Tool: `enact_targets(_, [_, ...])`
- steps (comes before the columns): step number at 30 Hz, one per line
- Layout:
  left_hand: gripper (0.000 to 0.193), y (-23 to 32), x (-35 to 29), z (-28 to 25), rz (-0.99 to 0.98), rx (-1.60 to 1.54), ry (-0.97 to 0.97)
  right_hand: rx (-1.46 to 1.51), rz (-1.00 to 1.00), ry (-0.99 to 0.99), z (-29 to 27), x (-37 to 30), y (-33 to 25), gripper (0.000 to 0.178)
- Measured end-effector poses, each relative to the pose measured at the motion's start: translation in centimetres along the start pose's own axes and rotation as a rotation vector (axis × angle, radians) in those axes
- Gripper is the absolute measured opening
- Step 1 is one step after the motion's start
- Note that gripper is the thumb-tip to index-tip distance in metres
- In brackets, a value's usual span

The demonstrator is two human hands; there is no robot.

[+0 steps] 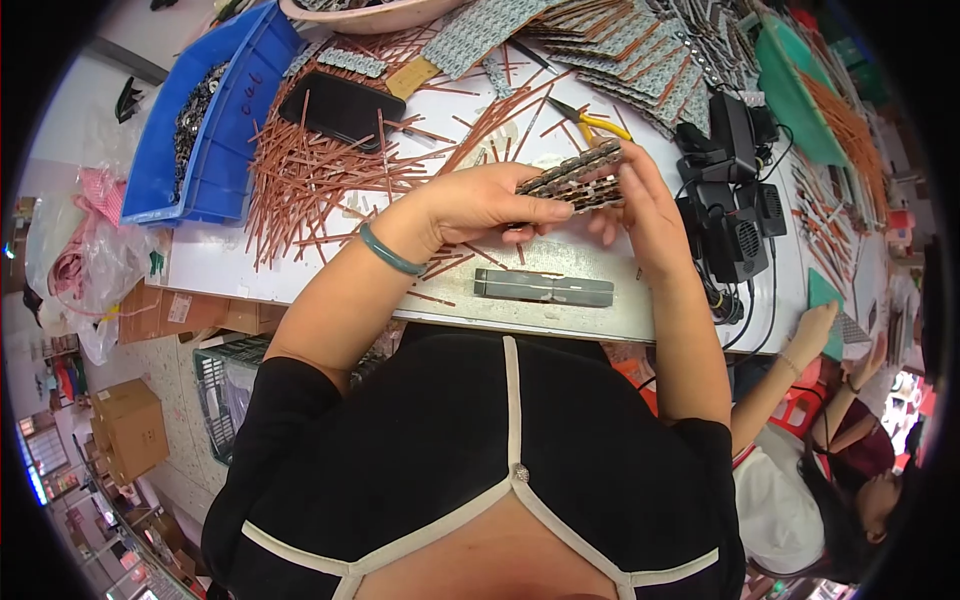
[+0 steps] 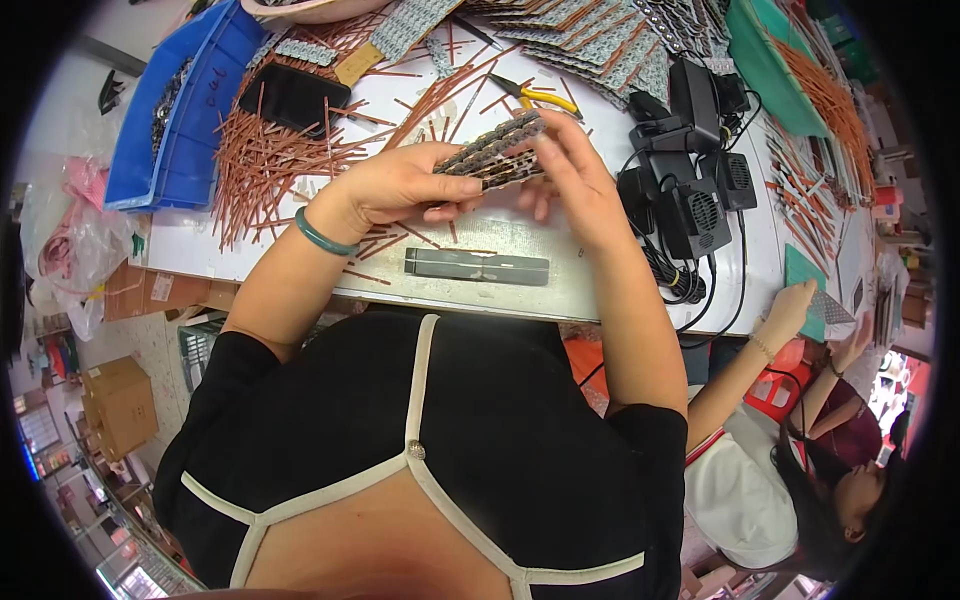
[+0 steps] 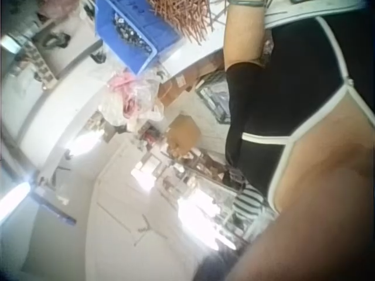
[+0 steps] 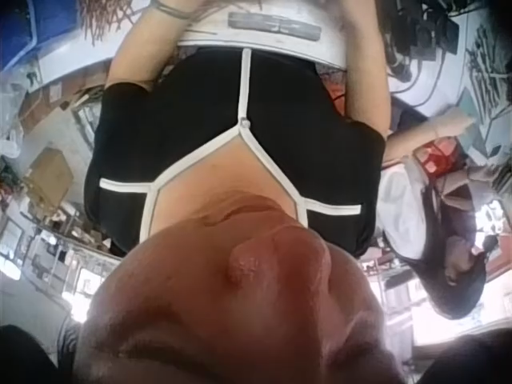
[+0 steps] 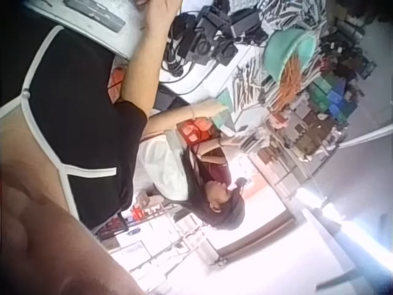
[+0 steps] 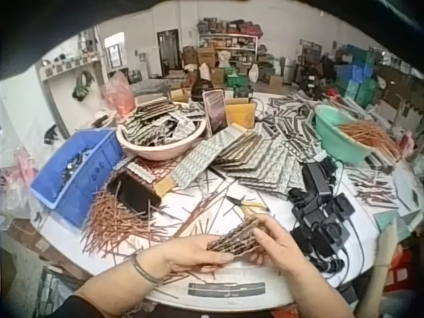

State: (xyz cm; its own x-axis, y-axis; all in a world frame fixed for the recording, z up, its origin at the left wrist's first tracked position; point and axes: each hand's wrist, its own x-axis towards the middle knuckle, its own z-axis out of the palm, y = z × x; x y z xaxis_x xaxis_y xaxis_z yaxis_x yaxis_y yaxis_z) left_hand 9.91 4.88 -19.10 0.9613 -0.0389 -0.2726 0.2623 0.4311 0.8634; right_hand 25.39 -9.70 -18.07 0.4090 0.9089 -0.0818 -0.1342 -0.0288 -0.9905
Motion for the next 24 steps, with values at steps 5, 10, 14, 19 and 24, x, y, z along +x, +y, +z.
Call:
enact_targets(5, [0.041, 0.3, 0.1, 0.6, 0.043, -0.015, -0.053, 0.082, 0.006, -0.080, -1.1, 0.4, 1.4, 0.039])
enact_targets(10, [0.038, -0.3, 0.5, 0.6, 0.005, 0.367, 0.087, -0.084, 0.030, 0.032, -0.2, 0.7, 0.9, 0.031])
enact_targets(14, [0.041, -0.3, 0.7, 0.3, -0.031, 0.088, 0.101, 0.013, 0.048, -0.005, -0.8, 0.8, 1.3, 0.022])
enact_targets(19, [0.031, -0.5, 0.8, -0.3, -0.044, -0.166, 0.163, 0.037, 0.087, 0.021, -0.5, 0.7, 1.0, 0.021])
enact_targets(24, [0.026, -0.9, 1.1, -1.2, -0.034, -0.296, 0.117, 0.147, 0.063, -0.076, -0.8, 1.0, 1.2, 0.026])
